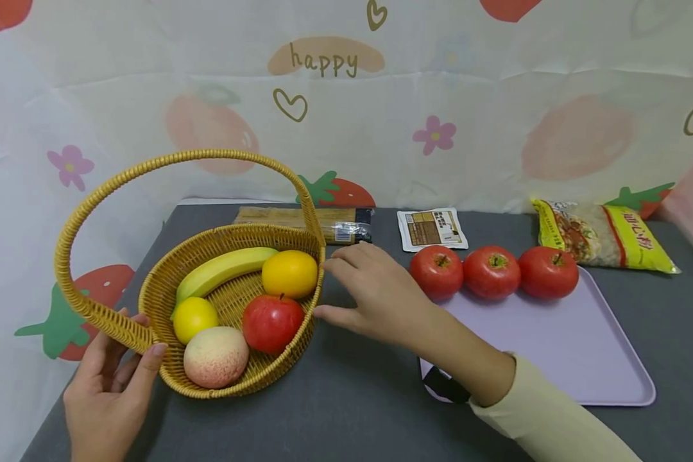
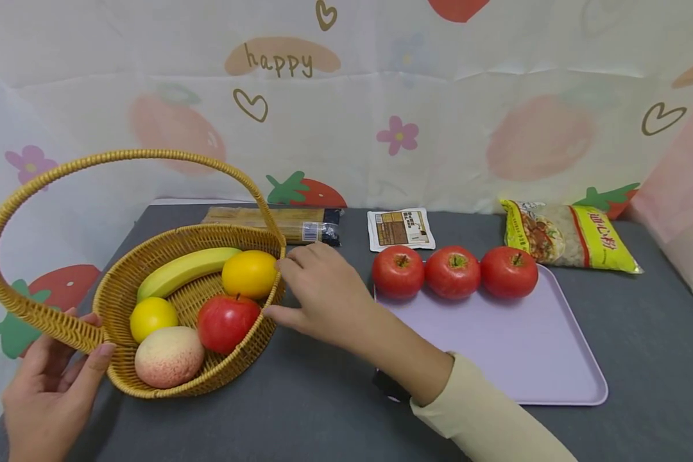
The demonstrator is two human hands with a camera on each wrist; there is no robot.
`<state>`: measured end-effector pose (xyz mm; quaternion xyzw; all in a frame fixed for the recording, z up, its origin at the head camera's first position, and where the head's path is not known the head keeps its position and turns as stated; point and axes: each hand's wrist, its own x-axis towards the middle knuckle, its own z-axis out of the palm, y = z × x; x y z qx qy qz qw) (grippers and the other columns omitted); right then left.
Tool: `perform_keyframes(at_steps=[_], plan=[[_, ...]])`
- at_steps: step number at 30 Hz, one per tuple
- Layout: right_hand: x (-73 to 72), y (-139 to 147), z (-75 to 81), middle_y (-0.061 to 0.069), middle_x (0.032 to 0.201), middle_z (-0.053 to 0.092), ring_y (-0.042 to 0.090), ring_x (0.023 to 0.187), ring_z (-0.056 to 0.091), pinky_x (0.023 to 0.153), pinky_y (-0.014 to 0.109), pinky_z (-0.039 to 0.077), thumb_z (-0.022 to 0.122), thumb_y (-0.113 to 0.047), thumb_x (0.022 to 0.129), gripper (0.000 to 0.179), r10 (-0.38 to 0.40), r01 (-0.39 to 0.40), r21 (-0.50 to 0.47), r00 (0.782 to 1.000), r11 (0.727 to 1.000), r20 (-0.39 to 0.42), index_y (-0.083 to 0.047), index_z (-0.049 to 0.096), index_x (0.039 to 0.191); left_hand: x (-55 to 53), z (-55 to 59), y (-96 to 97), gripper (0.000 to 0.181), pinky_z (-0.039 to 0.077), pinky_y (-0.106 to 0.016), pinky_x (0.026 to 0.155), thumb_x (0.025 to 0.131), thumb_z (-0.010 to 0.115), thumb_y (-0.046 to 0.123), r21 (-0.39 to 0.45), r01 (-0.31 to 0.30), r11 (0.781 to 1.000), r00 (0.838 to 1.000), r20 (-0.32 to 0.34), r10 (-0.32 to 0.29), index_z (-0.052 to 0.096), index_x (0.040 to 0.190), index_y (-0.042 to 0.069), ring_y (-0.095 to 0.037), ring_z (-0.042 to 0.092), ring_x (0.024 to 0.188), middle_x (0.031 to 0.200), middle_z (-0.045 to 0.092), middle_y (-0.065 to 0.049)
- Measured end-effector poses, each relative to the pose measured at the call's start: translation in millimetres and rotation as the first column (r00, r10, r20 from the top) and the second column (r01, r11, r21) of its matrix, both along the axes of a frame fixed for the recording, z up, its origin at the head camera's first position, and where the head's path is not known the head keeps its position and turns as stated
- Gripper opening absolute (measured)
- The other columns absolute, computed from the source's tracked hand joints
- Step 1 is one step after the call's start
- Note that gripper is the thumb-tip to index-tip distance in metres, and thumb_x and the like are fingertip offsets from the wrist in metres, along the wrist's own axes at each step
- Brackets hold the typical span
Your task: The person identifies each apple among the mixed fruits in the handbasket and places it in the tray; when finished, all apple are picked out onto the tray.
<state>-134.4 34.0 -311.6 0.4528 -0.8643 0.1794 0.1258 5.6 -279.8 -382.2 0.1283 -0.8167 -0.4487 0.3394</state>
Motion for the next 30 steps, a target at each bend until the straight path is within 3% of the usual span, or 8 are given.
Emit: perform_keyframes(at_steps=[7, 10, 14, 17, 24, 30], plan=[[9.1, -35, -4.5, 0.006, 0.111, 0.066, 0.022, 0.101, 0.057, 0.098, 0.034, 0.046, 0.073, -0.051, 0.089, 0.052, 0.122, -0.119, 0.084, 0.992, 0.989, -0.033, -0.007, 0.068, 0.117, 0.4, 0.1, -0.8, 0.065, 0.050, -0.011, 0.081, 0.084, 0.076, -0.010, -0.011, 0.009, 1.000, 1.000, -0.012, -0.009, 0.055, 0.142, 0.008, -0.007, 0.064, 0.107, 0.121, 0.065, -0.001], [10.9, -49, -4.8, 0.004, 0.110, 0.065, 0.018, 0.098, 0.058, 0.089, 0.030, 0.050, 0.070, -0.054, 0.089, 0.053, 0.135, -0.138, 0.136, 0.990, 0.981, 0.026, -0.011, 0.067, 0.120, 0.7, 2.2, -0.7, 0.065, 0.051, -0.011, 0.081, 0.083, 0.075, -0.012, -0.020, 0.013, 1.000, 1.000, -0.021, -0.014, 0.056, 0.142, 0.008, -0.007, 0.064, 0.107, 0.121, 0.065, -0.001], [10.2, -66, -3.8, 0.001, 0.107, 0.063, 0.013, 0.087, 0.057, 0.069, 0.025, 0.052, 0.067, -0.059, 0.090, 0.058, 0.101, -0.144, 0.231, 0.977, 0.962, 0.187, -0.016, 0.063, 0.129, 2.0, 3.7, -0.2, 0.066, 0.051, -0.011, 0.081, 0.083, 0.075, -0.012, -0.021, 0.011, 1.000, 1.000, -0.021, -0.011, 0.056, 0.142, 0.008, -0.007, 0.064, 0.107, 0.121, 0.066, -0.001], [8.9, -77, -2.6, 0.000, 0.102, 0.062, 0.011, 0.081, 0.056, 0.060, 0.024, 0.049, 0.065, -0.064, 0.088, 0.062, 0.051, -0.132, 0.318, 0.967, 0.939, 0.250, -0.016, 0.061, 0.127, 2.8, 3.0, 0.2, 0.065, 0.051, -0.011, 0.081, 0.083, 0.075, -0.011, -0.013, 0.004, 1.000, 1.000, -0.010, -0.004, 0.056, 0.142, 0.008, -0.007, 0.064, 0.108, 0.121, 0.065, -0.001], [9.2, -94, -0.8, -0.001, 0.096, 0.060, 0.011, 0.077, 0.054, 0.054, 0.023, 0.048, 0.068, -0.070, 0.082, 0.067, -0.068, -0.050, 0.421, 0.963, 0.906, 0.260, -0.012, 0.064, 0.115, 2.8, 2.3, 1.2, 0.065, 0.050, -0.010, 0.082, 0.084, 0.076, -0.010, -0.008, -0.002, 1.000, 1.000, 0.004, 0.002, 0.055, 0.143, 0.009, -0.007, 0.063, 0.108, 0.121, 0.065, 0.000], [8.6, -98, -3.9, -0.002, 0.095, 0.062, 0.011, 0.079, 0.056, 0.056, 0.022, 0.049, 0.074, -0.063, 0.081, 0.061, -0.071, -0.029, 0.414, 0.972, 0.910, 0.225, -0.011, 0.067, 0.111, 1.5, 2.3, 0.8, 0.066, 0.050, -0.010, 0.081, 0.084, 0.076, -0.009, -0.020, -0.006, 1.000, 1.000, 0.013, 0.007, 0.055, 0.143, 0.009, -0.006, 0.063, 0.107, 0.121, 0.064, -0.001]])
